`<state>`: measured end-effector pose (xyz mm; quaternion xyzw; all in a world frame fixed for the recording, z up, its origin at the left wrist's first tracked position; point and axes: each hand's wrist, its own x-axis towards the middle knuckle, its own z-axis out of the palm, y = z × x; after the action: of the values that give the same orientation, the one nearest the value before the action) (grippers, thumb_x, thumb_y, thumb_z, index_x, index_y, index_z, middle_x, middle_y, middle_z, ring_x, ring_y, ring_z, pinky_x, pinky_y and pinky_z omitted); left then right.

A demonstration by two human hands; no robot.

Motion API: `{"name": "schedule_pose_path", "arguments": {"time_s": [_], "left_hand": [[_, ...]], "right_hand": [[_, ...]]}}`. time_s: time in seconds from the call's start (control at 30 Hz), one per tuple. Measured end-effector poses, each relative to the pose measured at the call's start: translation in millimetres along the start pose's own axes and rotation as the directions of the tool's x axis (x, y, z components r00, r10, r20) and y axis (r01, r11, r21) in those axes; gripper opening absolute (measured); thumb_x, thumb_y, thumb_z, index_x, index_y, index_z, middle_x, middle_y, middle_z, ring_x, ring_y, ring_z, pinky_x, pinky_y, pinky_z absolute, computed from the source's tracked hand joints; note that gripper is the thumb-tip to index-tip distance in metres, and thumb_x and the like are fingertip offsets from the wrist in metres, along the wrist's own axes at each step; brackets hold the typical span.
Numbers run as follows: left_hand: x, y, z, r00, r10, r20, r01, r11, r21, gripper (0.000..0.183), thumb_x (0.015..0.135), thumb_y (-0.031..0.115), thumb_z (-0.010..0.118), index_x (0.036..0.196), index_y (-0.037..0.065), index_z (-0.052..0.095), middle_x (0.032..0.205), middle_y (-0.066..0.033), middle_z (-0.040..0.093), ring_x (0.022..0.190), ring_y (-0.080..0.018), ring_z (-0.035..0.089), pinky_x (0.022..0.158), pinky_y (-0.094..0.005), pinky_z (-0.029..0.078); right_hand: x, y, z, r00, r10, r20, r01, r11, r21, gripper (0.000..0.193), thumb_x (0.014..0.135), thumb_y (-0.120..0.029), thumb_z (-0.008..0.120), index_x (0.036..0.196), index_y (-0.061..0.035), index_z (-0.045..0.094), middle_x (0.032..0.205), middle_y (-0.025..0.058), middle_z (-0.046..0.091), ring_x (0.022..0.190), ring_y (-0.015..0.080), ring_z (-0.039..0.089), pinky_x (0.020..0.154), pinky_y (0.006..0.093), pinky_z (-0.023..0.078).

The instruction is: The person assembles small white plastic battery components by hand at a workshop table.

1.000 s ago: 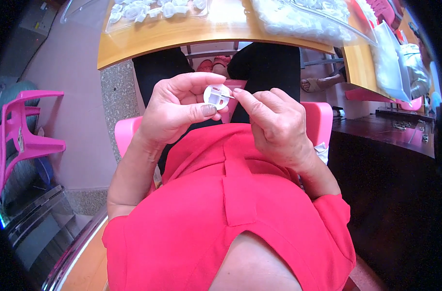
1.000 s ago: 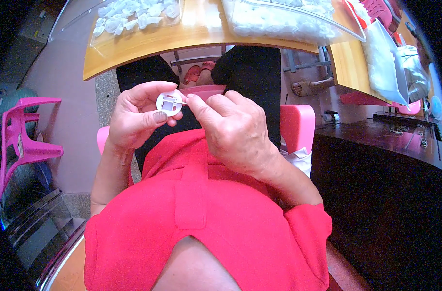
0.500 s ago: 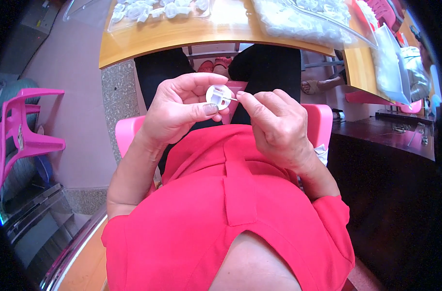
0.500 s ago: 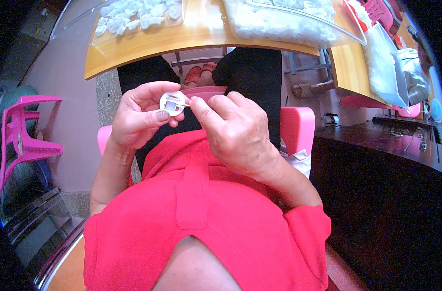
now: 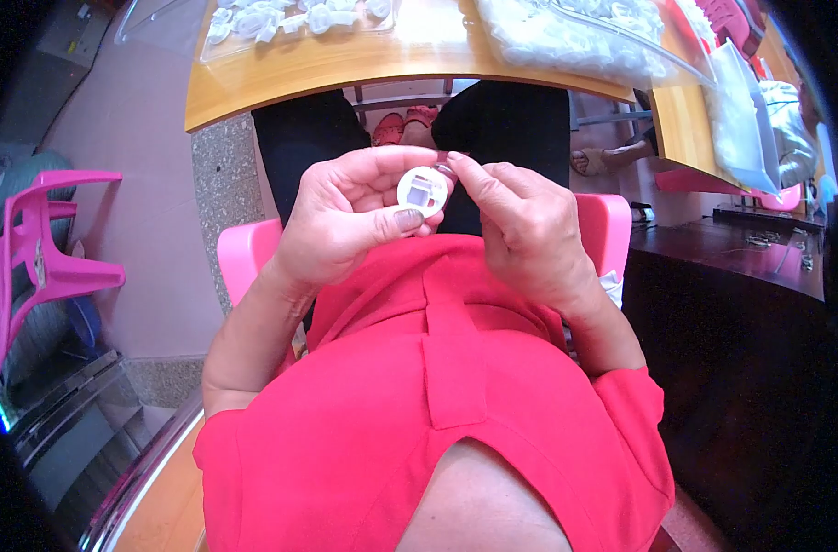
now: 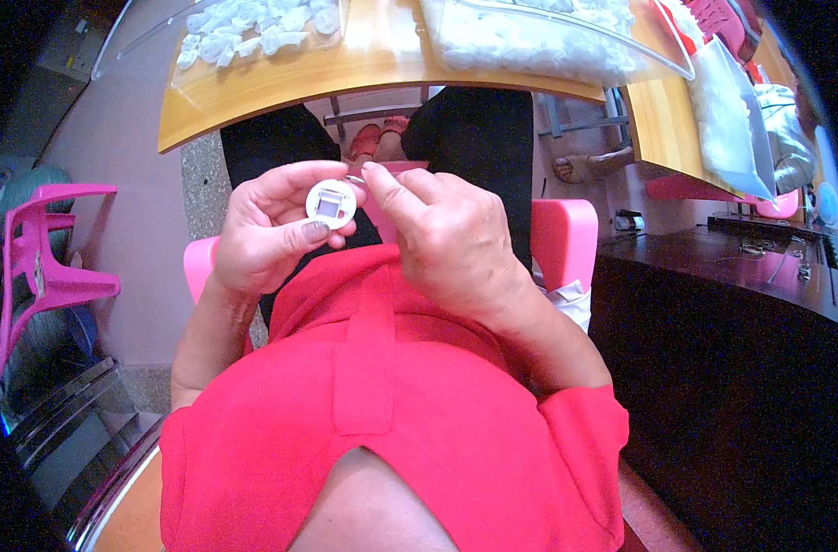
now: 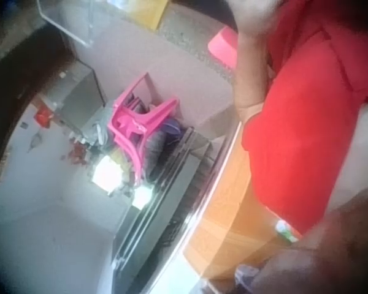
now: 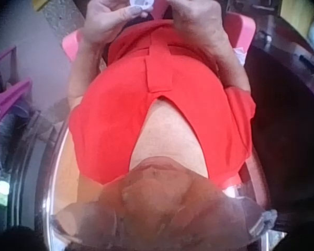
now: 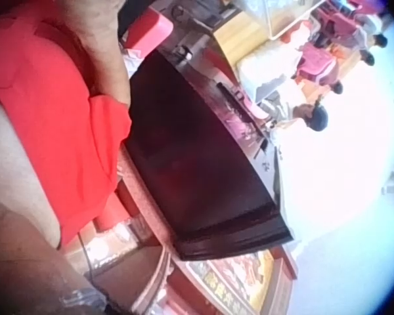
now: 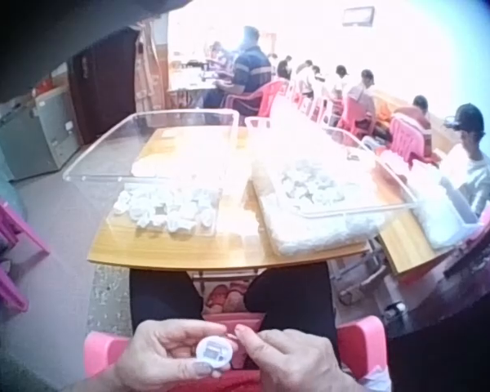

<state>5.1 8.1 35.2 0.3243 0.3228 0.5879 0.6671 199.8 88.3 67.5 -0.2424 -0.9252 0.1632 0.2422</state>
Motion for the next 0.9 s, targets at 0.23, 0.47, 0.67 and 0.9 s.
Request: {"name": "schedule_pose_path", "arguments": {"time_s": [0.23,0.47,0.67,0.9], "left_hand": [[3.8,-0.8,-3.5,0.999,0.022,-0.026,-0.023,0.999,-0.033,0.044,0.084,-0.002,0.063,0.125,-0.006,0.049,0.109,-0.0174,0.063,0.091,-0.0216,0.066,0.077,-0.0295,0.055],[3.0,-0.6,-2.2,1.0,-0.01,-0.022,0.009,0.999,-0.051,0.041,0.084,-0.003,0.062,0.123,-0.005,0.052,0.106,-0.016,0.064,0.088,-0.0202,0.066,0.076,-0.0292,0.055],[3.2,-2.5,-4.6,0.999,-0.012,-0.034,0.01,0.999,-0.052,0.041,0.083,-0.002,0.062,0.123,-0.005,0.052,0.106,-0.0158,0.065,0.088,-0.0199,0.066,0.075,-0.0289,0.055],[2.5,-3.6,-2.9,0.998,-0.02,-0.051,0.018,0.999,-0.043,0.04,0.083,-0.002,0.062,0.122,-0.005,0.053,0.106,-0.0163,0.065,0.089,-0.0208,0.066,0.075,-0.0296,0.055]], "right_hand": [[0.3,-0.1,-5.3,0.997,-0.069,-0.024,0.07,0.997,0.031,0.048,0.067,0.013,0.06,0.111,-0.0039,0.064,0.084,0.0138,0.063,0.073,0.0279,0.064,0.061,0.0347,0.052],[0.2,-0.1,-3.0,0.997,-0.078,-0.002,0.077,0.997,-0.013,0.047,0.067,0.01,0.062,0.111,-0.0038,0.064,0.084,0.0128,0.062,0.074,0.027,0.063,0.062,0.0343,0.051],[-1.0,1.2,-3.2,0.995,-0.094,0.038,0.095,0.995,-0.03,0.044,0.069,0.007,0.063,0.112,-0.0018,0.063,0.085,0.0129,0.063,0.075,0.0262,0.064,0.062,0.0346,0.052],[-1.4,-0.8,-2.1,0.995,-0.057,0.083,0.06,0.998,-0.029,0.043,0.07,0.007,0.061,0.112,-0.0004,0.061,0.086,0.0136,0.063,0.075,0.0275,0.064,0.062,0.0351,0.052]]}}
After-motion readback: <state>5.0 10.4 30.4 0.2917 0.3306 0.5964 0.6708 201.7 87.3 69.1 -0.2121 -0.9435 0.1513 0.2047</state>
